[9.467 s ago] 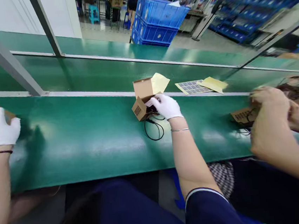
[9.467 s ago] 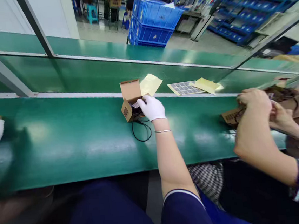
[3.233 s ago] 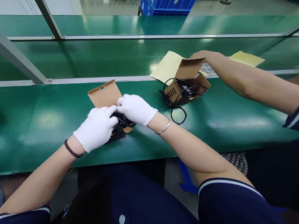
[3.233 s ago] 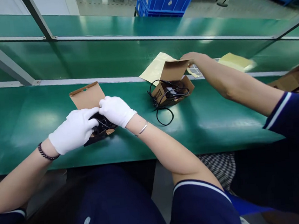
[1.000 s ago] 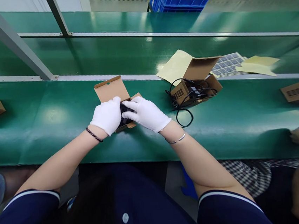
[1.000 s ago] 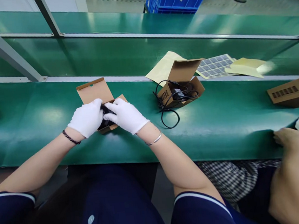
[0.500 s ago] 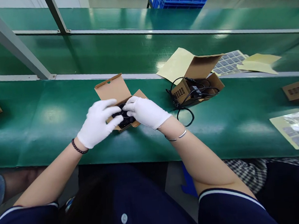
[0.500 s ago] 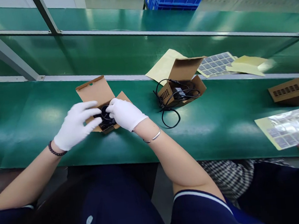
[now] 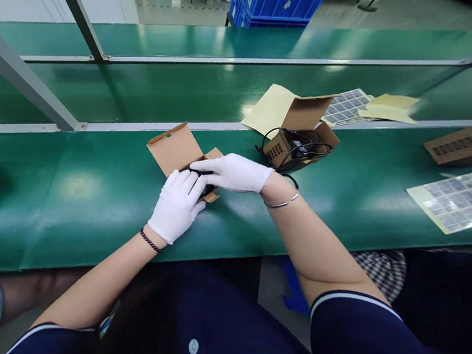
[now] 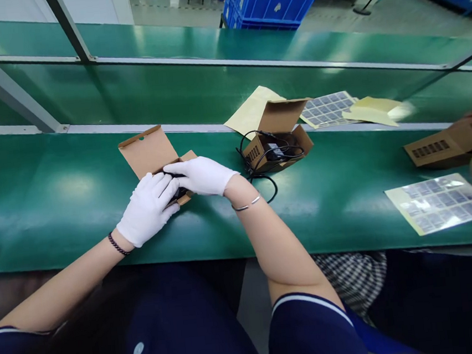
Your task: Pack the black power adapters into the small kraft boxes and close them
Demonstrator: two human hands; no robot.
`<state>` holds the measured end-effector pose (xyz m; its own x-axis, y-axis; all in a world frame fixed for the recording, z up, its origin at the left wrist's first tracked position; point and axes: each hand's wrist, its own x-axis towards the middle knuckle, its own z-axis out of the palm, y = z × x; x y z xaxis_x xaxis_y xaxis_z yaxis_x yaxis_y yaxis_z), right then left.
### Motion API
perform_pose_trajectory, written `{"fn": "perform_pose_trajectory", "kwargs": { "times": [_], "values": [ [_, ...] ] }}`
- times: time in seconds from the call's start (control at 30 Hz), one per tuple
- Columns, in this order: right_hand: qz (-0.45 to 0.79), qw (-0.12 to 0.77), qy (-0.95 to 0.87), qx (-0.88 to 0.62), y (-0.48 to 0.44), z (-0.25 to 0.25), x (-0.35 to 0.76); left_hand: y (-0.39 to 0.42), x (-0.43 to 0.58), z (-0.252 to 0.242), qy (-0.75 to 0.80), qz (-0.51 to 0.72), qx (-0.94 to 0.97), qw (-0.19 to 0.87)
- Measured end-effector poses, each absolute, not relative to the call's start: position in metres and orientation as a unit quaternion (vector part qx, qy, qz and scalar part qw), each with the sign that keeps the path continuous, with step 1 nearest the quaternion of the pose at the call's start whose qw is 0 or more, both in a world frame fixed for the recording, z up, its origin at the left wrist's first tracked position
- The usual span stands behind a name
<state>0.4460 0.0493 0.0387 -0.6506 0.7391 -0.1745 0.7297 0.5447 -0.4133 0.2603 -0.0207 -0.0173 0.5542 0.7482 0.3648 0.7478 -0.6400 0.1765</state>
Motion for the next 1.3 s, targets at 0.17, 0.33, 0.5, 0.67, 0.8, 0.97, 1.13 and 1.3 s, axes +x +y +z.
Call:
{"fn": "perform_pose_trajectory", "kwargs": {
  "times": [0.17, 0.33, 0.5, 0.67, 0.8, 0.97, 1.13, 1.3],
  "values": [
    [0.343, 0.208, -0.779, -0.482, 0.052, 0.019, 0.473, -0.013, 0.253, -0.014, 0.406, 0.173, 0.897, 0.026],
    [0.421, 0.436, -0.616, -0.502, 0.072, -0.02, 0.494, -0.005, 0.252, -0.005, 0.387, 0.151, 0.909, 0.047],
    [0.518, 0.365, -0.655, -0.411, 0.075, -0.047, 0.462, 0.017, 0.244, 0.001, 0.339, 0.129, 0.929, 0.075],
    [0.457, 0.45, -0.647, -0.412, 0.066, -0.061, 0.441, 0.012, 0.227, -0.036, 0.361, 0.322, 0.864, 0.139],
    [0.425, 0.432, -0.671, -0.428, 0.061, -0.061, 0.461, -0.011, 0.217, -0.063, 0.461, 0.513, 0.677, 0.255],
    [0.351, 0.383, -0.765, -0.38, 0.051, -0.053, 0.48, -0.009, 0.213, -0.061, 0.505, 0.462, 0.7, 0.204],
    [0.252, 0.383, -0.817, -0.349, 0.043, -0.06, 0.475, 0.005, 0.213, -0.062, 0.531, 0.421, 0.734, 0.042],
    [0.221, 0.395, -0.83, -0.327, 0.044, -0.065, 0.472, 0.009, 0.213, -0.066, 0.454, 0.444, 0.771, 0.048]
  ]
}}
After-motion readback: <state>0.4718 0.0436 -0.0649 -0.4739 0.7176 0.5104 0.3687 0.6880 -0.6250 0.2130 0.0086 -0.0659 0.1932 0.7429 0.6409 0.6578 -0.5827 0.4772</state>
